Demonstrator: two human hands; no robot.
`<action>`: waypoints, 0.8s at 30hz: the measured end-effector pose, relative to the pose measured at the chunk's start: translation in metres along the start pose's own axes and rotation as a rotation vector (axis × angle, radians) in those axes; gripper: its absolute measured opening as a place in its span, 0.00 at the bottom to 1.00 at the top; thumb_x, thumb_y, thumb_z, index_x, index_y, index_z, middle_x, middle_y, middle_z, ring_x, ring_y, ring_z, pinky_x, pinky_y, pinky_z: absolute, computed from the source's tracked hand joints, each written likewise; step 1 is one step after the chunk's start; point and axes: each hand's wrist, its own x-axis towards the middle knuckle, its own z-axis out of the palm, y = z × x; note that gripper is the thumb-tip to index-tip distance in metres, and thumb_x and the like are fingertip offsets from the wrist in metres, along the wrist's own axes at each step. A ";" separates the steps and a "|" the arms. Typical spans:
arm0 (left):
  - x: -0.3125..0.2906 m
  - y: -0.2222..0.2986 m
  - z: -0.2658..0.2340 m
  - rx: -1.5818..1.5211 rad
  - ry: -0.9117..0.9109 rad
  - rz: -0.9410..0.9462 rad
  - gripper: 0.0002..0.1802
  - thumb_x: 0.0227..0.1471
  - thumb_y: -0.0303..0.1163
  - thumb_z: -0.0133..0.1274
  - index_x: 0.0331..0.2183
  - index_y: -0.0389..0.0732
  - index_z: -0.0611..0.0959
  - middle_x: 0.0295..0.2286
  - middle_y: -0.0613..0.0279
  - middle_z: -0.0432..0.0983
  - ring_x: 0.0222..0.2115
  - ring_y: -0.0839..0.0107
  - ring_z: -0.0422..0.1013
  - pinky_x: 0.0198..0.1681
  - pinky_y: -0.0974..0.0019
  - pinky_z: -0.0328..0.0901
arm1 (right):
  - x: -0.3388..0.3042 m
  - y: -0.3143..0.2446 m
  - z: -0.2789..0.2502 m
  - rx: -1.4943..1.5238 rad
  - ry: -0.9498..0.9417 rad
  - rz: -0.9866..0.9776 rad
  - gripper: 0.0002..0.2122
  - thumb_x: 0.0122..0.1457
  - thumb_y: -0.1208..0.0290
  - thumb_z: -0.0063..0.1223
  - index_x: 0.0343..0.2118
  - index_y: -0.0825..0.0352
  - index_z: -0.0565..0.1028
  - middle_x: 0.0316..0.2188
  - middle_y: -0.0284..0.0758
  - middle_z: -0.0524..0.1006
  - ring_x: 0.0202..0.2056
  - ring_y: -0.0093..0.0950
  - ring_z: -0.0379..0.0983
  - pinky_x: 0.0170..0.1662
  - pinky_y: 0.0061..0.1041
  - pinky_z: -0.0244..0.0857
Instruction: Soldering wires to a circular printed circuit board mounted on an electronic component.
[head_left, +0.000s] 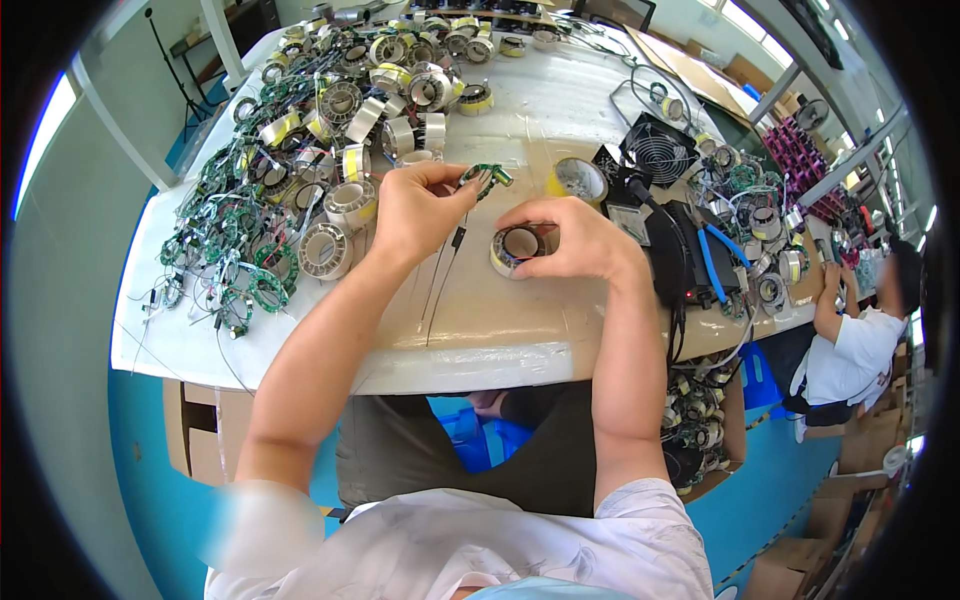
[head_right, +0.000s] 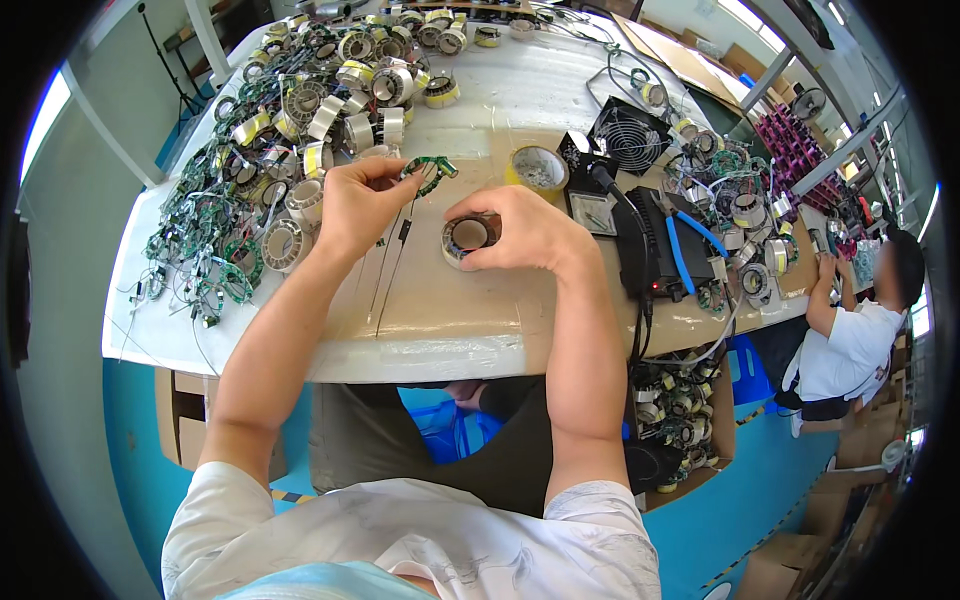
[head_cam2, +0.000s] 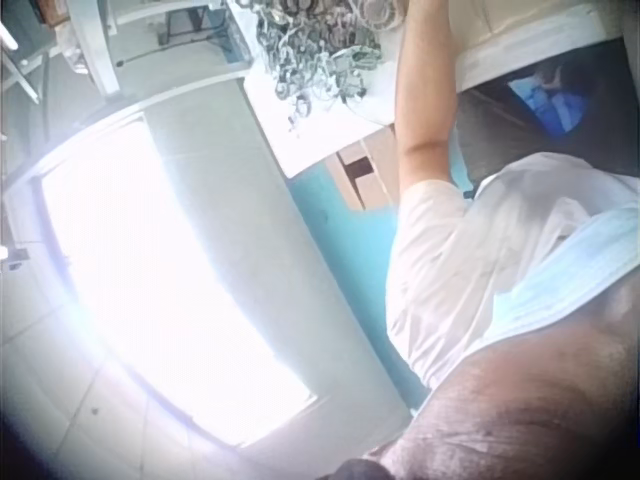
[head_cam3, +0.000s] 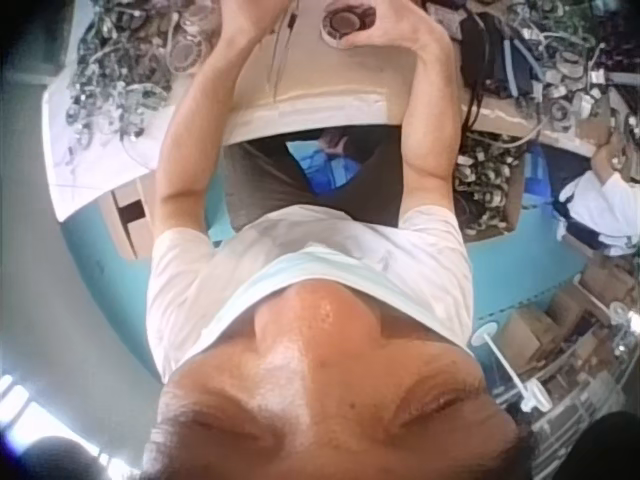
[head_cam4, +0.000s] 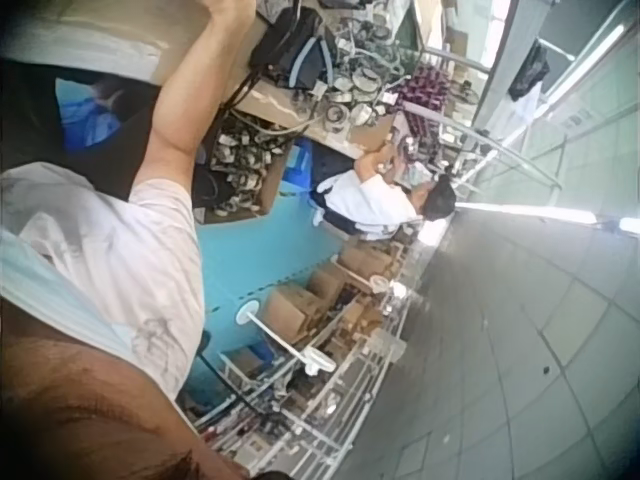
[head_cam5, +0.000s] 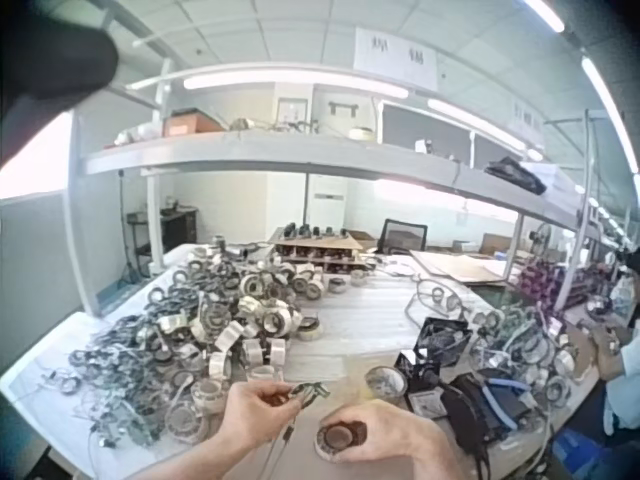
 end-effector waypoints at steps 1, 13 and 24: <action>-0.001 -0.004 0.003 0.096 0.028 0.100 0.13 0.46 0.31 0.67 0.35 0.35 0.89 0.22 0.66 0.80 0.21 0.82 0.70 0.26 0.74 0.65 | -0.002 0.002 -0.002 -0.005 0.000 0.001 0.25 0.42 0.67 0.71 0.46 0.70 0.79 0.43 0.41 0.81 0.42 0.31 0.79 0.48 0.27 0.72; 0.001 -0.008 0.005 0.171 0.009 0.124 0.12 0.44 0.28 0.65 0.34 0.35 0.86 0.26 0.64 0.82 0.24 0.81 0.73 0.31 0.73 0.70 | -0.006 0.009 -0.005 0.290 0.266 0.017 0.11 0.52 0.78 0.67 0.39 0.70 0.82 0.27 0.28 0.80 0.26 0.14 0.71 0.31 0.15 0.66; 0.000 -0.006 0.003 0.145 0.043 0.148 0.10 0.45 0.29 0.64 0.32 0.35 0.87 0.23 0.63 0.82 0.23 0.80 0.74 0.29 0.72 0.69 | 0.025 -0.020 0.039 0.418 0.544 0.013 0.06 0.57 0.76 0.63 0.38 0.68 0.84 0.29 0.33 0.80 0.18 0.17 0.71 0.21 0.17 0.63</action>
